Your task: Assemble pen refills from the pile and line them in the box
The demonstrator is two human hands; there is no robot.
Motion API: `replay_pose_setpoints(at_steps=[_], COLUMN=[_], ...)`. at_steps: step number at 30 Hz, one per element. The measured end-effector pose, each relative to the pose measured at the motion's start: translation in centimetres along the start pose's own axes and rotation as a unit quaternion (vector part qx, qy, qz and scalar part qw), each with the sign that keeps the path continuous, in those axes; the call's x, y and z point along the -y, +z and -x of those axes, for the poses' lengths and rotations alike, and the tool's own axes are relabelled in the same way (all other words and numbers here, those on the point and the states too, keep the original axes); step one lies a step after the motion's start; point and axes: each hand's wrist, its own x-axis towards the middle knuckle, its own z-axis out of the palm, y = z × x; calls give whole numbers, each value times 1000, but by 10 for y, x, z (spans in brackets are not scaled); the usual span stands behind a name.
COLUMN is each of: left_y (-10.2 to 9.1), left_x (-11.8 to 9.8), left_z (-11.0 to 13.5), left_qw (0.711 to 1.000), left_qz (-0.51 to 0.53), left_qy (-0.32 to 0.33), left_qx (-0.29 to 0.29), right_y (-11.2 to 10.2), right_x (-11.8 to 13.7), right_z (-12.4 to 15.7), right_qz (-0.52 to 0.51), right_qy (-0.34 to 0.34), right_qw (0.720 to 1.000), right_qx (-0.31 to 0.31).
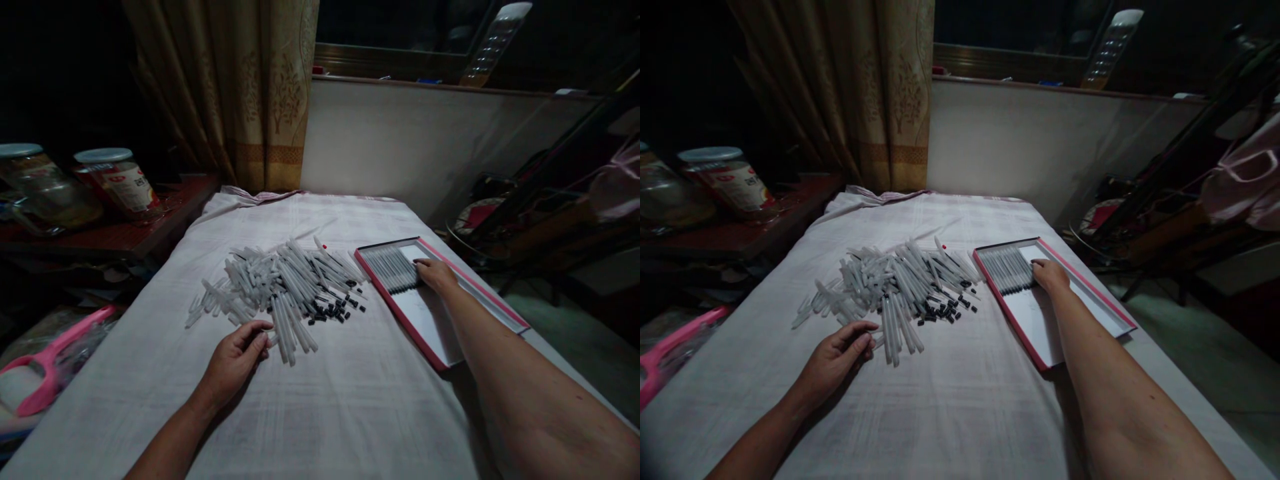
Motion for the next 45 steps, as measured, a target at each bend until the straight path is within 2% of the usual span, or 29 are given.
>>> replay_pose_setpoints(at_steps=[5,8,12,15,18,20,26,33,39,41,43,45], left_y=[0,-1,0,0,-1,-1,0,1,0,0,0,0], left_x=[2,2,-2,-4,-4,-4,-5,-5,1,2,2,0], left_z=[0,0,1,1,1,1,2,2,0,0,1,4], left_qw=[1000,1000,1000,1000,999,999,999,999,999,999,998,992], left_qz=[-3,-6,-8,-11,-16,-18,-16,-11,-16,-17,-31,-80], left_qy=[11,18,17,27,39,44,35,31,40,48,58,97], left_qx=[5,5,2,3,9,14,5,11,16,16,16,-10], right_y=[-14,-23,-29,-23,-11,-2,10,20,20,18,15,13], right_x=[1,11,41,70,94,105,126,144,144,138,128,119], right_z=[9,21,49,81,115,134,161,162,163,165,171,181], right_qz=[-25,-46,-87,-112,-122,-98,-57,31,25,3,-68,-167], right_qy=[10,-11,-96,-170,-269,-293,-312,-289,-268,-251,-247,-270], right_qw=[1000,998,990,977,955,951,948,957,963,968,966,947], right_qx=[-9,-29,-55,-57,-27,3,23,16,8,-5,-29,-47])
